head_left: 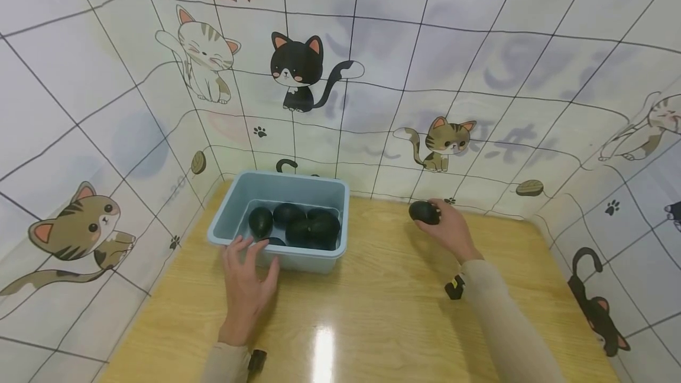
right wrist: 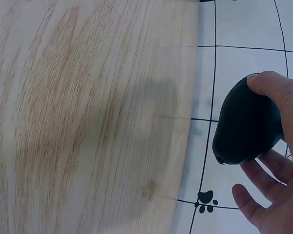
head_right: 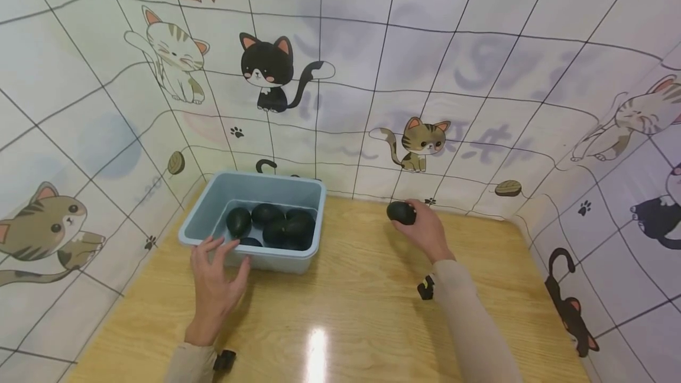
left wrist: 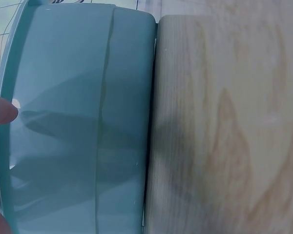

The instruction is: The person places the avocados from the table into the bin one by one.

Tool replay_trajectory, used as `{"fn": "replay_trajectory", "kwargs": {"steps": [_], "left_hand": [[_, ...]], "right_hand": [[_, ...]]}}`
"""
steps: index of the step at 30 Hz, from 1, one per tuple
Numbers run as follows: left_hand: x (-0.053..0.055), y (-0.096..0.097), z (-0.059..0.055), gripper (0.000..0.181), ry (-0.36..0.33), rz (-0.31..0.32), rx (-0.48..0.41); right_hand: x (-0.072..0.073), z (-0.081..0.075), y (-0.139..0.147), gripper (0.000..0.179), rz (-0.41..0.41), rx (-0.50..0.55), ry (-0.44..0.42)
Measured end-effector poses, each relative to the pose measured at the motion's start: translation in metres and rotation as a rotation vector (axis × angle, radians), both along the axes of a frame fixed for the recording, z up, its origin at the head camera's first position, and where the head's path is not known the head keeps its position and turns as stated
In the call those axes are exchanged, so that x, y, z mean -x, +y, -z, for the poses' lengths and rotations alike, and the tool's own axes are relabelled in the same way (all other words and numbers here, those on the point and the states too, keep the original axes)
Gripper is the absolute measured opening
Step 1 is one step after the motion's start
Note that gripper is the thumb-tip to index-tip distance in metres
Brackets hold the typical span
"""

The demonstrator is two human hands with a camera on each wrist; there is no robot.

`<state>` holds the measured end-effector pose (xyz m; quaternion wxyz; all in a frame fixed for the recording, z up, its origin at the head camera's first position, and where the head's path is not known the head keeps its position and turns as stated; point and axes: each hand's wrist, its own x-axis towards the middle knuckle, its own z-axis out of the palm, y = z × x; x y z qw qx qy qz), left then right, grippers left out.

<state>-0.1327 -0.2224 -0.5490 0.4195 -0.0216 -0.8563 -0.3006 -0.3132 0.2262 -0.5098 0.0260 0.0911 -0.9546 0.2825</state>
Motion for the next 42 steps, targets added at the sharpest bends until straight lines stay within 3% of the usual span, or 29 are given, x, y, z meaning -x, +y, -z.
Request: {"fn": "replay_trajectory", "kwargs": {"steps": [9,15,42], "left_hand": [[0.001,0.000,-0.001,0.036,0.016,0.002,0.001],[0.000,-0.001,-0.002,0.036,-0.023,0.000,0.006],[-0.001,-0.001,-0.002,0.037,-0.043,0.001,0.001]], "right_hand": [[-0.002,-0.007,-0.011,0.074,-0.045,0.014,0.017],[-0.002,-0.013,-0.019,0.073,-0.068,0.013,0.055],[-0.022,-0.056,-0.071,0.069,-0.195,0.101,0.126]]}}
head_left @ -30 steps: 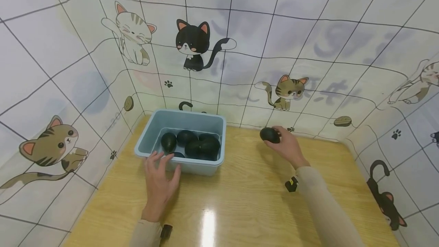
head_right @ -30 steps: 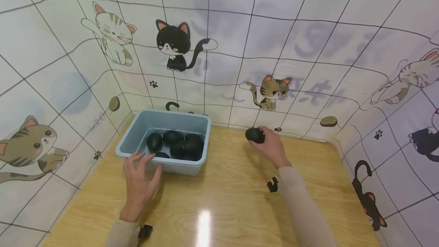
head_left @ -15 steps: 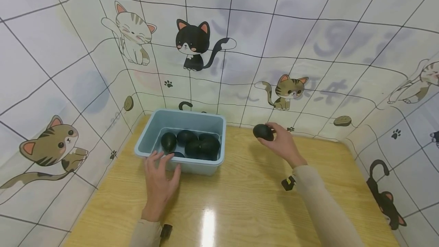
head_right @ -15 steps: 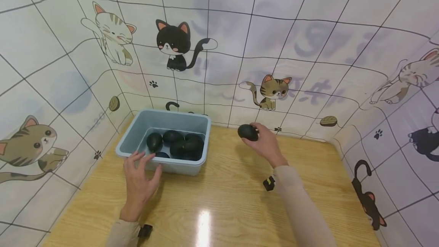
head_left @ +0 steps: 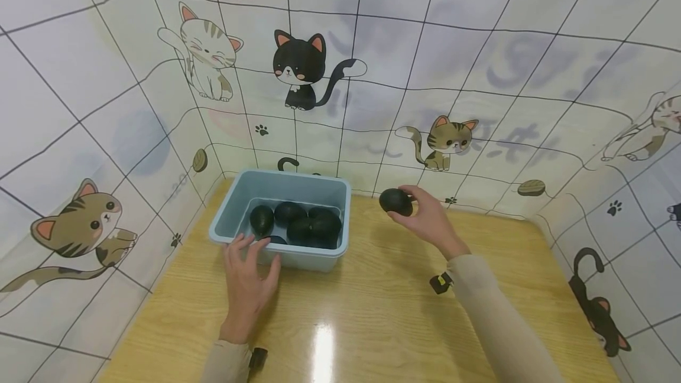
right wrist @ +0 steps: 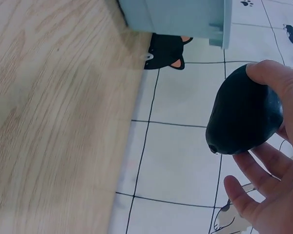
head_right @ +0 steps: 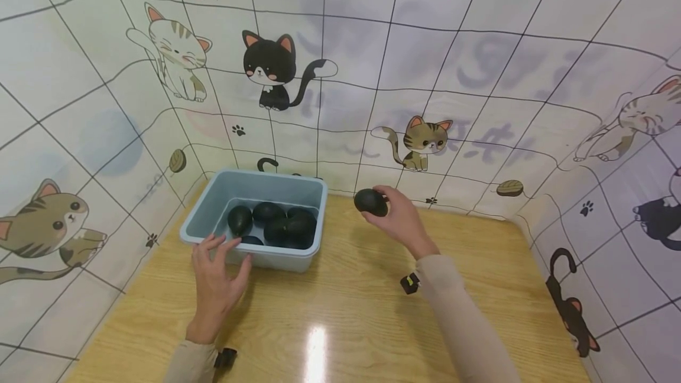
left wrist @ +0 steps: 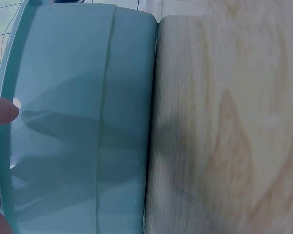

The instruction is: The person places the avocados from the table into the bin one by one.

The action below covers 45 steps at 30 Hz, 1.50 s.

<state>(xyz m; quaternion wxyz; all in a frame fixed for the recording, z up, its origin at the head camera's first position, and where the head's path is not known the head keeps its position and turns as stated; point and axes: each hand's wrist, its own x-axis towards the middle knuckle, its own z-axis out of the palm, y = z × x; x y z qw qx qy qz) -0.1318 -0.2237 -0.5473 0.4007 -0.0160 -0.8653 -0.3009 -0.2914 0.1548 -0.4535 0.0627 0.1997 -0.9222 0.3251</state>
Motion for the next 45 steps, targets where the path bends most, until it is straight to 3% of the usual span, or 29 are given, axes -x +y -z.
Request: {"fn": "replay_trajectory", "kwargs": {"steps": [15,45], "left_hand": [[0.000,0.000,-0.001,0.037,0.007,-0.001,0.006],[0.000,0.000,0.000,0.037,0.011,-0.002,0.004]], "right_hand": [[-0.009,-0.022,-0.025,0.069,-0.066,0.002,0.025],[-0.026,-0.052,-0.072,0.067,-0.206,-0.034,0.019]]}}
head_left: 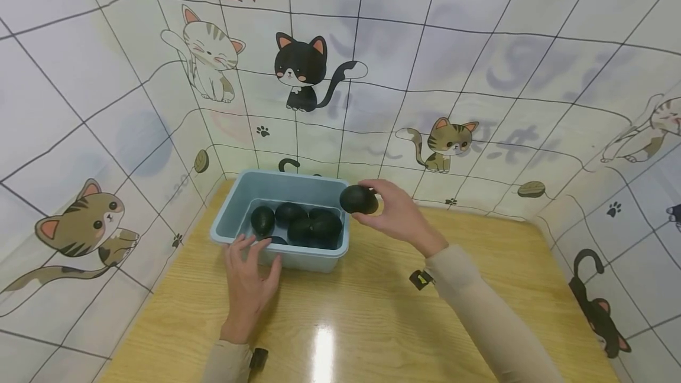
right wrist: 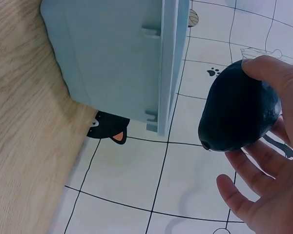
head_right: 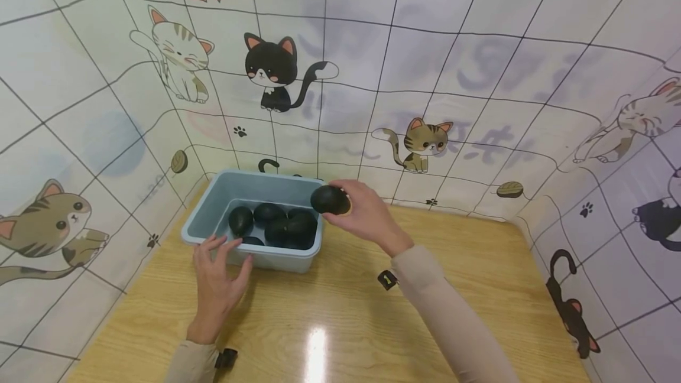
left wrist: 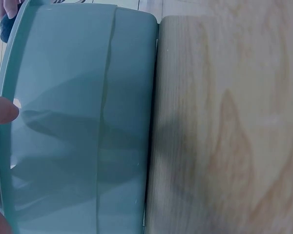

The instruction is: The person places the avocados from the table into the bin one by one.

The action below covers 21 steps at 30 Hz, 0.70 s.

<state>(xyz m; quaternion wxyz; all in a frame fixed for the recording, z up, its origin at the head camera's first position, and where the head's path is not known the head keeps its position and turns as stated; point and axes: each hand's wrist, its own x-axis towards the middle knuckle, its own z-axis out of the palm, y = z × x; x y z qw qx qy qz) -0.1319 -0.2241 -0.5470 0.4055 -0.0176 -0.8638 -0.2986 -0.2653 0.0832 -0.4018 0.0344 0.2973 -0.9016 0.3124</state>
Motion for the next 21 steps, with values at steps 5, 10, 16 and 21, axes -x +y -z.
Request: {"fn": "replay_trajectory", "kwargs": {"steps": [5,10,16,21], "left_hand": [[0.000,0.001,0.000,0.036,-0.008,-0.003,-0.003],[0.000,0.001,0.001,0.037,0.001,-0.001,-0.007],[0.001,0.001,0.001,0.038,0.011,0.000,-0.003],[-0.001,0.001,0.000,0.036,-0.021,-0.004,-0.007]], "right_hand": [[-0.001,0.000,-0.007,0.066,-0.024,-0.006,0.008],[-0.001,-0.001,-0.011,0.067,-0.033,-0.013,0.013],[-0.003,-0.005,-0.018,0.069,-0.056,-0.035,0.028],[-0.003,-0.006,-0.022,0.069,-0.072,-0.060,0.021]]}}
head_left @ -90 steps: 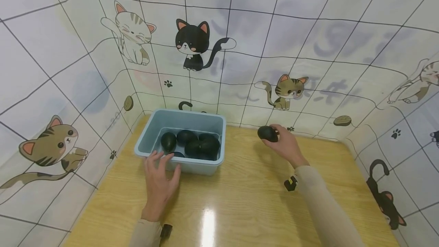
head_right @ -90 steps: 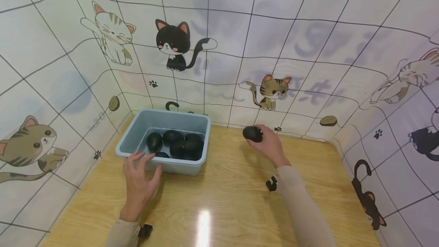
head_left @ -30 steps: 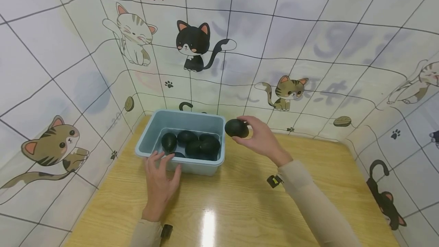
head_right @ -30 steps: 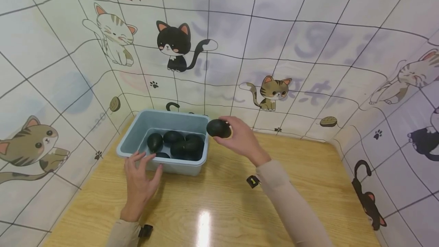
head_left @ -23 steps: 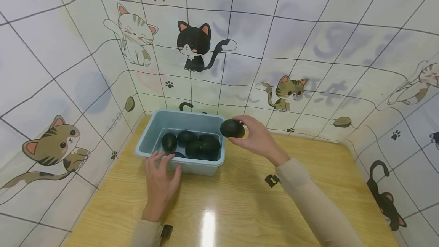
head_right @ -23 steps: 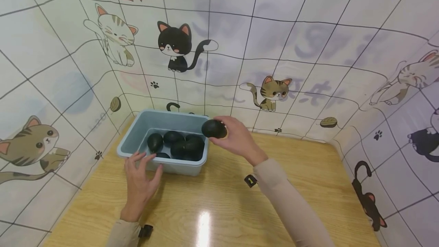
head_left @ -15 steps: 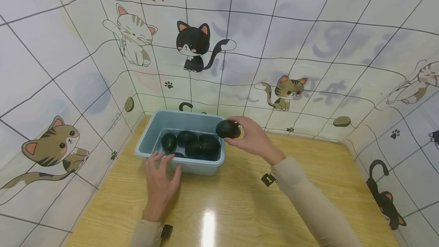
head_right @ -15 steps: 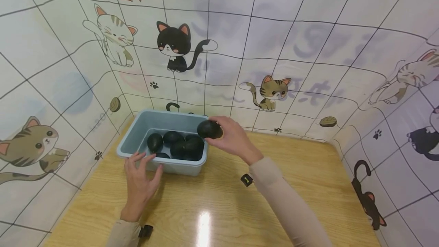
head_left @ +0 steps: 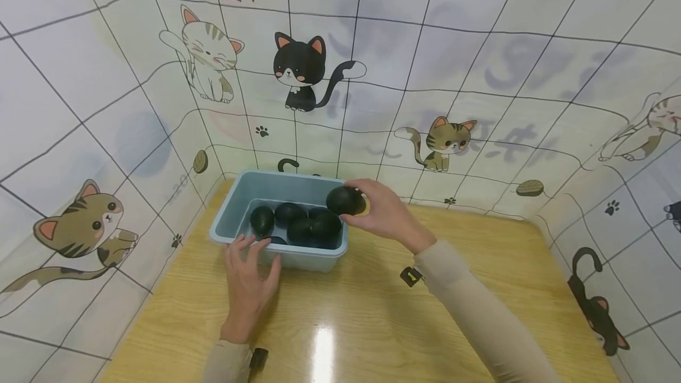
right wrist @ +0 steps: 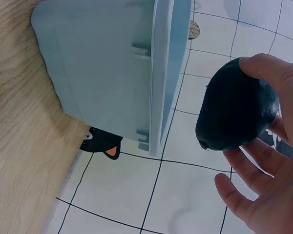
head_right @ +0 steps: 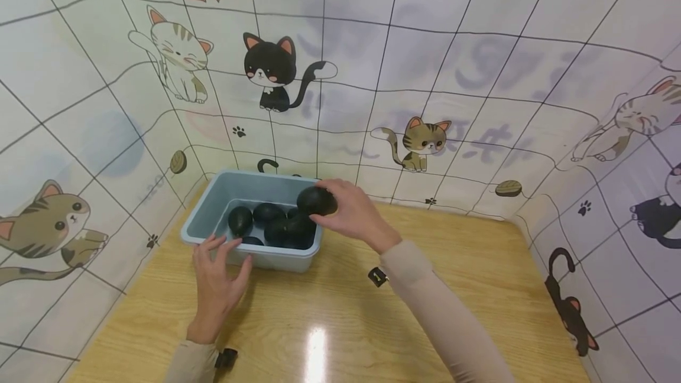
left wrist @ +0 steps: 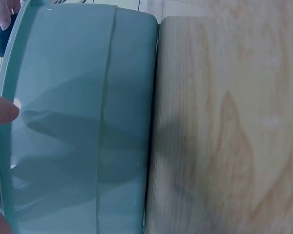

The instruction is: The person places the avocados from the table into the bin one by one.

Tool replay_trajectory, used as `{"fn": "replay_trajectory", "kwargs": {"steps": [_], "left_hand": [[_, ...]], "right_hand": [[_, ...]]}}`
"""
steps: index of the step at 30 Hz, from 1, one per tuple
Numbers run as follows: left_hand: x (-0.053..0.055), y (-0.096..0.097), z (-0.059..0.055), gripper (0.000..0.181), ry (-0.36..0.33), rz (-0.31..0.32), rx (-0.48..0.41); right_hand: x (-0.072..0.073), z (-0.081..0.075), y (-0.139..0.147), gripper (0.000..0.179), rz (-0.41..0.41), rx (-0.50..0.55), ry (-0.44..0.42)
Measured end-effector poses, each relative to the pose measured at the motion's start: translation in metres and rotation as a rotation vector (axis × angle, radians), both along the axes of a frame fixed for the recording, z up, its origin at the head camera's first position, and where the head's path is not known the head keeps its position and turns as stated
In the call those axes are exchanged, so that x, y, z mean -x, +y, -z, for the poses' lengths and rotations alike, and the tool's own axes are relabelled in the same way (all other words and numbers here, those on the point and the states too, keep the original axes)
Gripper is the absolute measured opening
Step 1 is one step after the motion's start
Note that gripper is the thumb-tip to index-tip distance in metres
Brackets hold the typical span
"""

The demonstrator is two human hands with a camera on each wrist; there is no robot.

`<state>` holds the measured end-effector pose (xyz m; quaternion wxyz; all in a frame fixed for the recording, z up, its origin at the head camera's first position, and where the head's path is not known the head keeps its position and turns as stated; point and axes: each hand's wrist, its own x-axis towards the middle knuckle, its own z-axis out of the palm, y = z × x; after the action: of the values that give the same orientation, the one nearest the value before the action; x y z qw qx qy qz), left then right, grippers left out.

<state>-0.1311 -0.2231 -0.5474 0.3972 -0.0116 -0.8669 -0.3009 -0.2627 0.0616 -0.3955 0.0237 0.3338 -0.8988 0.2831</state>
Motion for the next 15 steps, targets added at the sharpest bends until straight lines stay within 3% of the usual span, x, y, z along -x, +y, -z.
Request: {"fn": "replay_trajectory", "kwargs": {"steps": [15], "left_hand": [[0.000,0.000,0.000,0.037,0.015,0.002,0.003]], "right_hand": [[-0.003,-0.008,-0.018,0.065,-0.068,-0.067,0.059]]}}
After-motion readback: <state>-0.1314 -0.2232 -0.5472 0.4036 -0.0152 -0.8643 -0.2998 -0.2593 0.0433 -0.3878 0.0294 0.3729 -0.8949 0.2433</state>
